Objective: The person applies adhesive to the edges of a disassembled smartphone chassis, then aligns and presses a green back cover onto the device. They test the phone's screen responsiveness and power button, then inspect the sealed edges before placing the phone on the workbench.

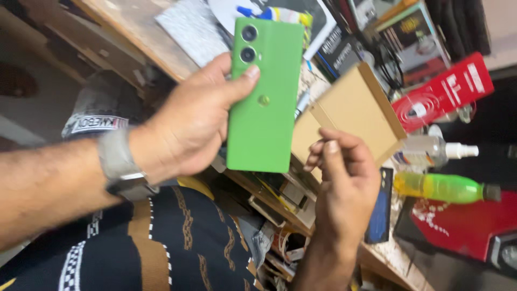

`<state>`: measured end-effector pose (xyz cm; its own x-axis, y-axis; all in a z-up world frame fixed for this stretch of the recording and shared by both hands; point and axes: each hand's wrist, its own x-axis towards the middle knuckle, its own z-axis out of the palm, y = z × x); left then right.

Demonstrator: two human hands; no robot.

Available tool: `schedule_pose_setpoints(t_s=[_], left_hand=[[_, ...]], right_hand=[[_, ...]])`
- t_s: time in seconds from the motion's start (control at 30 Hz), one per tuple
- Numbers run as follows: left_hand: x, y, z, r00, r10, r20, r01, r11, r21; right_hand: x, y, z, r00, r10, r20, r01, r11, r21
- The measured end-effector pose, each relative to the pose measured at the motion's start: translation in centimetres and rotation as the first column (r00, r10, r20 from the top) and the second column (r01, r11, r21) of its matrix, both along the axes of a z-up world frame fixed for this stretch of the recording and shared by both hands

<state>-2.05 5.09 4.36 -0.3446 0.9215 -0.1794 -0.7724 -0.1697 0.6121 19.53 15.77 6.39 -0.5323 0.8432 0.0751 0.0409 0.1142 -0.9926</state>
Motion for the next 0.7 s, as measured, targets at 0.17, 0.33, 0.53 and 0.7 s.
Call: schedule_pose_setpoints(t_s=[0.17,0.33,0.53,0.7], left_hand=[[-0.3,-0.6,-0.9,0.989,0.117,0.091,-0.123,0.99,0.066],[-1.1,-0.7,-1.6,0.968,0.205,0.143,-0.218,0.973,0.077],[-2.0,-0.7,-1.7,0.964,0.197,0.179,-0.219,0.968,0.118],[-2.2,-1.0,-1.3,0.975,0.217,0.048,-0.222,0.965,0.142]], right_hand=[[-3.6,-3.6,0.8,0.957,0.008,0.29,-0.057,0.986,0.16],[-5.5,-5.4,1.4,0.915,-0.016,0.402,-0.134,0.93,0.343],[-6.4,-6.0,2.0,0.871,-0.055,0.489,-0.181,0.888,0.423],[-6.7,-6.7,2.7,0.866,-0.011,0.5,-0.31,0.772,0.555]])
